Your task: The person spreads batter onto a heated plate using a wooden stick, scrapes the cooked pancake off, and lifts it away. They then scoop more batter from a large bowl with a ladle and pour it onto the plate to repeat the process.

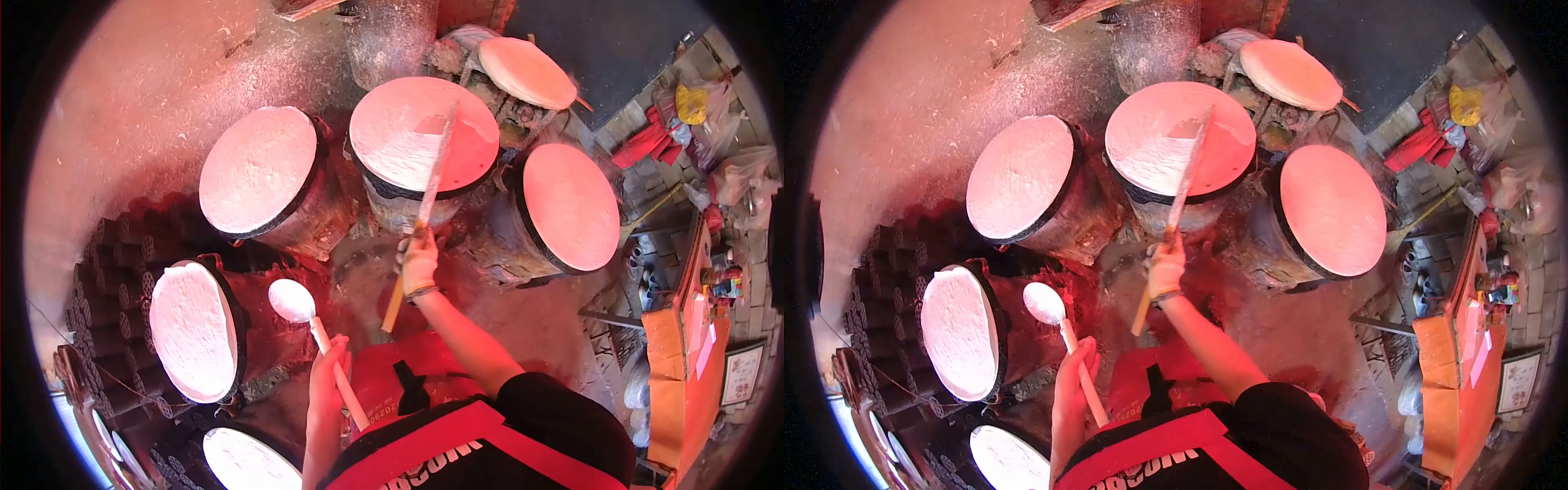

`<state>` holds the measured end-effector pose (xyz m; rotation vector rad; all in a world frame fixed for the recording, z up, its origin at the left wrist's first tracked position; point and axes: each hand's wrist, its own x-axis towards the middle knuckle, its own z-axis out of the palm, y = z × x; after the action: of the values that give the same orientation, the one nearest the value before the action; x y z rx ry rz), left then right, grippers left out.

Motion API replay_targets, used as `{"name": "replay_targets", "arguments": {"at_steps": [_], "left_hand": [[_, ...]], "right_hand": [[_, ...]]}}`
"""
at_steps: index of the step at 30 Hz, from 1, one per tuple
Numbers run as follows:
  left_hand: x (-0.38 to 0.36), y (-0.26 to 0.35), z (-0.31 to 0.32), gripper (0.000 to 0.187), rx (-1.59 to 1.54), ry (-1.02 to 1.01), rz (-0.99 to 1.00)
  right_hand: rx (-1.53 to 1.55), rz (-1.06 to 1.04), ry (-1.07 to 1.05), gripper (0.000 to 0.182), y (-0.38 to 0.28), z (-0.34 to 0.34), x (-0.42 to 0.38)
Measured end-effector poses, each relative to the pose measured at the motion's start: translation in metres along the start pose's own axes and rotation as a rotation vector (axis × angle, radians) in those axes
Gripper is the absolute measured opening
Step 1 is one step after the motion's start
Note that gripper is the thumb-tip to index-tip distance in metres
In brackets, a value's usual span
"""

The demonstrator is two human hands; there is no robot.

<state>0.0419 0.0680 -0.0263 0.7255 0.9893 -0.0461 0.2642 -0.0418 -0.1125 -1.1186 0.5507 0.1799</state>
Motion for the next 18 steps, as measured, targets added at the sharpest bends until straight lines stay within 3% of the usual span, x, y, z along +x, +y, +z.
{"name": "replay_targets", "arguments": {"at_steps": [2,6,7,9,14,18], "left_hand": [[0.0,-0.005,0.004,0.03,0.026,-0.02,0.005],[-0.005,-0.012,0.013,0.022,0.073,-0.044,-0.017],[-0.007,-0.014,0.016,0.022,0.073,-0.041,-0.017],[-0.009,-0.017,0.023,0.024,0.055,-0.048,-0.014],[-0.015,-0.016,0.046,0.029,0.09,-0.015,0.03],[-0.015,-0.02,0.061,0.031,0.122,-0.01,0.043]], "right_hand": [[-0.034,0.007,0.003,0.027,-0.02,-0.02,0.014],[0.112,-0.001,-0.001,0.021,-0.04,0.01,0.019],[0.138,-0.017,-0.163,0.024,-0.03,0.018,0.019],[-0.192,0.092,-0.398,0.029,-0.018,0.022,0.018],[-0.279,0.205,-0.428,0.03,-0.043,-0.063,0.03],[-0.215,0.112,-0.368,0.028,-0.098,-0.109,0.047]]}}
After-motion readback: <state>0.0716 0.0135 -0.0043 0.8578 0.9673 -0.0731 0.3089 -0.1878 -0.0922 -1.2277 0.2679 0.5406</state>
